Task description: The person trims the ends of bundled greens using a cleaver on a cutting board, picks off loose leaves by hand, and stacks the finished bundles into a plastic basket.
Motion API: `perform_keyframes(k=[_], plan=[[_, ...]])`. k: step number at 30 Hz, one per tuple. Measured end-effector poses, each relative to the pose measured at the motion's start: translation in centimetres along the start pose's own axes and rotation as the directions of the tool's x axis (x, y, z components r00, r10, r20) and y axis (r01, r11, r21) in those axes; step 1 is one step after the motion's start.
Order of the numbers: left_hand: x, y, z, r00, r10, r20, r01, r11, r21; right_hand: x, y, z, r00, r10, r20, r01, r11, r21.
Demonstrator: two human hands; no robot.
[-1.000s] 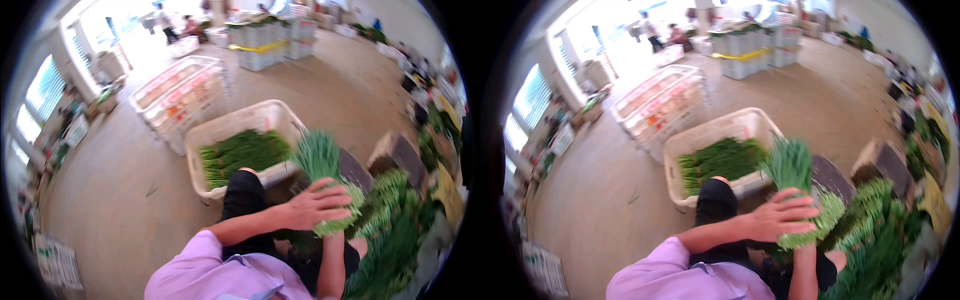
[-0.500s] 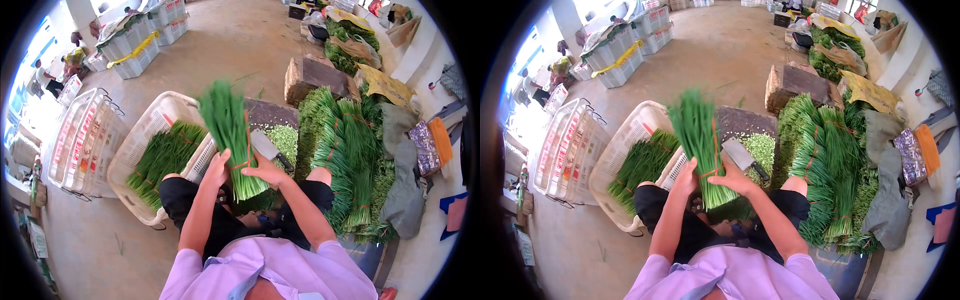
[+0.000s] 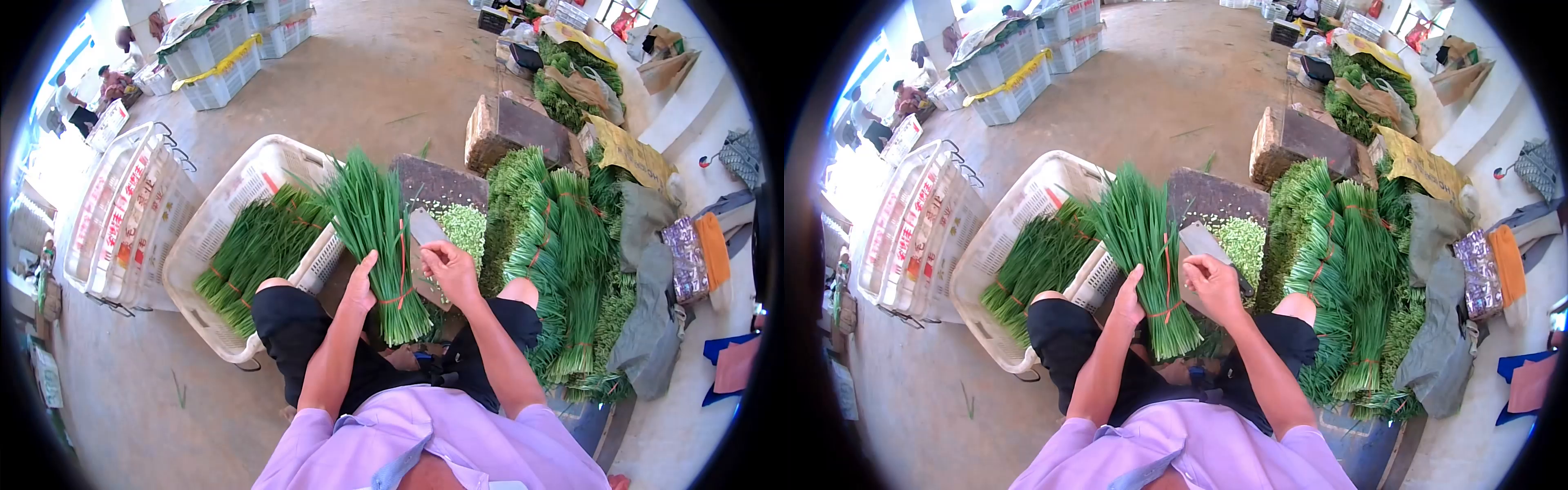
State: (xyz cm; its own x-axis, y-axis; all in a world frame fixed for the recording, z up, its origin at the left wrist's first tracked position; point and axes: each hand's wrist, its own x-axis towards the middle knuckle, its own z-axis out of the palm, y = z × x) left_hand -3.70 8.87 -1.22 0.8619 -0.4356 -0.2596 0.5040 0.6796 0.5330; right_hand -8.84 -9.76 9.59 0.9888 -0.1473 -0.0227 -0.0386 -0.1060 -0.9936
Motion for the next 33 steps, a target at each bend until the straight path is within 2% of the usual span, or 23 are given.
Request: perform_keyframes(k=[1, 2, 3, 4, 6, 7, 9, 10, 12, 16, 18, 19, 21, 24, 25, 27, 28, 29, 30, 31, 33], plan=[[0.2, -0.2, -0.1, 1.0, -0.002, 0.0, 0.002, 1.0, -0.005, 0.0, -0.5, 0.6, 0.998, -0.056, 0.015, 0.057, 0.998, -0.024], [0.4, -0.5, -0.2, 1.0, -0.006, 0.021, 0.007, 1.0, -0.023, 0.1, -0.6, 1.4, 0.98, -0.199, 0.019, 0.2, 0.973, -0.112], [0.4, -0.6, -0.1, 0.999, -0.009, 0.043, 0.011, 0.999, -0.04, 0.2, -0.7, 1.9, 0.98, -0.197, 0.019, 0.198, 0.973, -0.116], [0.4, -0.6, -0.1, 0.999, -0.009, 0.045, 0.011, 0.999, -0.045, 0.5, -0.8, 2.3, 0.965, -0.26, 0.044, 0.264, 0.946, -0.191], [0.4, -0.8, -0.2, 0.998, 0.011, 0.054, -0.012, 1.0, 0.022, 1.0, -1.6, 2.9, 0.943, -0.328, 0.061, 0.332, 0.903, -0.273], [0.4, -0.9, -0.3, 0.998, 0.014, 0.053, -0.015, 1.0, 0.018, 1.3, -2.1, 3.0, 0.942, -0.328, 0.065, 0.333, 0.902, -0.275], [0.4, -1.0, -0.5, 0.999, 0.003, 0.047, -0.004, 1.0, 0.027, 1.9, -2.9, 3.2, 0.979, -0.201, 0.023, 0.198, 0.933, -0.299], [0.4, -1.1, -0.6, 0.999, 0.002, 0.04, -0.003, 1.0, 0.031, 2.3, -3.1, 3.2, 0.979, -0.2, 0.025, 0.198, 0.933, -0.301], [0.4, -1.1, -0.7, 0.999, 0.006, 0.052, -0.008, 1.0, 0.029, 2.7, -3.3, 2.8, 0.98, -0.058, 0.189, 0.123, 0.927, -0.355], [0.3, -0.9, -0.4, 0.999, 0.034, 0.04, -0.035, 0.999, 0.018, 2.7, -1.5, 1.9, 0.976, -0.129, 0.174, 0.185, 0.915, -0.358], [0.0, 0.0, -0.5, 1.0, 0.008, 0.005, -0.007, 1.0, -0.023, 1.4, -1.8, 0.7, 0.997, 0.069, 0.038, -0.065, 0.993, -0.096], [0.1, 0.6, -0.3, 1.0, -0.024, -0.013, 0.023, 0.998, -0.051, 1.0, -0.7, 0.3, 0.996, 0.075, 0.045, -0.071, 0.992, -0.101], [0.2, 1.2, 0.4, 0.989, 0.024, -0.144, -0.04, 0.993, -0.115, 0.4, 2.0, -0.9, 0.97, -0.054, -0.236, 0.059, 0.998, 0.012], [0.8, 1.6, -0.4, 0.98, 0.064, -0.19, -0.104, 0.972, -0.213, 0.0, 2.3, -4.3, 0.903, -0.042, -0.427, 0.195, 0.927, 0.322], [0.8, 1.6, -0.6, 0.98, 0.058, -0.189, -0.098, 0.973, -0.207, 0.3, 2.4, -5.2, 0.86, -0.016, -0.509, 0.214, 0.919, 0.332], [1.0, 1.6, -0.8, 0.975, 0.097, -0.2, -0.14, 0.968, -0.209, 0.7, 4.3, -7.7, 0.888, 0.033, -0.459, 0.084, 0.969, 0.232], [1.1, 1.5, -0.8, 0.975, 0.109, -0.193, -0.149, 0.968, -0.204, 0.7, 5.4, -8.7, 0.885, 0.033, -0.465, 0.087, 0.968, 0.236], [1.2, 1.4, -0.9, 0.976, 0.107, -0.189, -0.145, 0.969, -0.2, 0.4, 6.6, -9.6, 0.968, -0.146, -0.202, 0.086, 0.957, -0.279], [1.3, 1.2, -1.1, 0.979, 0.119, -0.165, -0.148, 0.973, -0.175, 0.1, 7.3, -10.1, 0.979, -0.157, 0.127, 0.201, 0.684, -0.701], [1.3, 1.1, -1.1, 0.981, 0.13, -0.143, -0.152, 0.977, -0.15, -0.8, 5.7, -8.6, 0.996, -0.041, 0.074, 0.082, 0.68, -0.729], [1.2, 0.9, -0.9, 0.983, 0.134, -0.122, -0.148, 0.982, -0.117, -0.8, 4.7, -4.9, 0.997, 0.037, -0.063, -0.06, 0.91, -0.41]])
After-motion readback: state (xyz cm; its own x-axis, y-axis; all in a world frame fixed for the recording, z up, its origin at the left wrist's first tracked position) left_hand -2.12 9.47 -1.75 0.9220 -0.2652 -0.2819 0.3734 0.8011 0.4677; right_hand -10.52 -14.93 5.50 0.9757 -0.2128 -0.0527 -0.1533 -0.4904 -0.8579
